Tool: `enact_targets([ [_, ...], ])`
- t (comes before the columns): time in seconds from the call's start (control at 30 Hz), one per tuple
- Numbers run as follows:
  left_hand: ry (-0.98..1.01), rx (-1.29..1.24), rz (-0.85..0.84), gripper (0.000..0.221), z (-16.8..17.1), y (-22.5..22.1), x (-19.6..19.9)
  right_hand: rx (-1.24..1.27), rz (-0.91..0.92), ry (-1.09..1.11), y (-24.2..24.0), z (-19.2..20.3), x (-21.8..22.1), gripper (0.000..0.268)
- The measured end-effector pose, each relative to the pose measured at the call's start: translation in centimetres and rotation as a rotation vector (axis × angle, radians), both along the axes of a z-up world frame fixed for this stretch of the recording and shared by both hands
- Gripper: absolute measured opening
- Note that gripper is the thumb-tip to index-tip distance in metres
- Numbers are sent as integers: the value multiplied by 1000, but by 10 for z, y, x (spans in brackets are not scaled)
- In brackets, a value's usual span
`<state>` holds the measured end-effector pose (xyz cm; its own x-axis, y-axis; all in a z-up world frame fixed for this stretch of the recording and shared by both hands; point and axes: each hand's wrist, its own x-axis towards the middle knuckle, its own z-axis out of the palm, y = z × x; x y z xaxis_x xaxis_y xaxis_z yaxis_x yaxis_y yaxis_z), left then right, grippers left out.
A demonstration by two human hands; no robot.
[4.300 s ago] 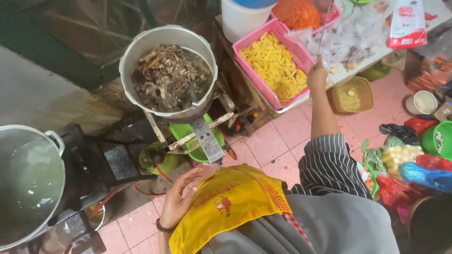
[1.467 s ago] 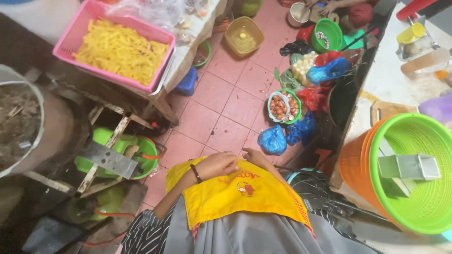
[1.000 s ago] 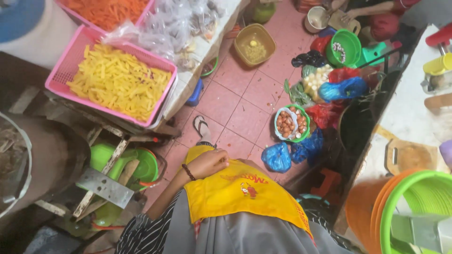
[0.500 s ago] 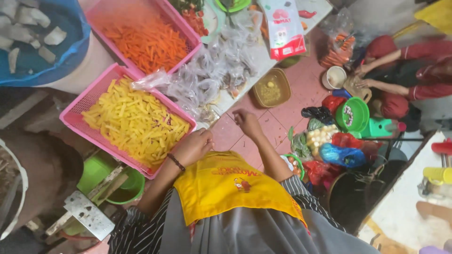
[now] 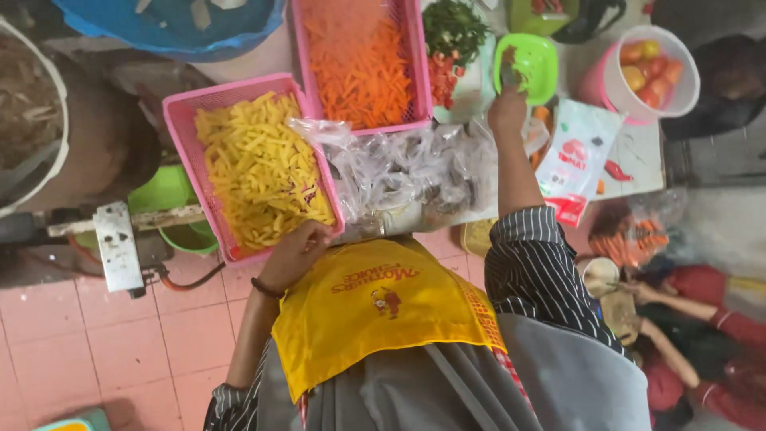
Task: The person portions chopped vegetables and cooked ingredients into small plastic bags by hand and using a spoon, places the bags into a large green basket, and then pours liquid from a container into a large pot of soup.
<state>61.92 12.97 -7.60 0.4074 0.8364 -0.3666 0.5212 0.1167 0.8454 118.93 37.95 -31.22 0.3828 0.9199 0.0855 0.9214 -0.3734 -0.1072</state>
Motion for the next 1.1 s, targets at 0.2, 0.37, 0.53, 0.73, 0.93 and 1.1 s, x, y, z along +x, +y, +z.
enact_targets([
  [0.2,-66,50,593,32,-72,48,43,-437,-208,158,20,28,-10,78],
  [0.37,-14,296,858,57,-141,129,58,-444,-182,182,35,-29,27,75],
  [0.53,285,254,835,42,-165,168,61,-40,-107,-117,18,-30,39,57],
  [0.73,192,272,1034,13,-156,128,101,408,104,453,-33,124,-58,25],
  [0.93,-353,287,969,24,-108,74,162,106,533,886,-67,103,-178,44],
  [1.1,-715,163,1000,41,-120,56,170,-219,826,1043,-88,77,-242,51],
])
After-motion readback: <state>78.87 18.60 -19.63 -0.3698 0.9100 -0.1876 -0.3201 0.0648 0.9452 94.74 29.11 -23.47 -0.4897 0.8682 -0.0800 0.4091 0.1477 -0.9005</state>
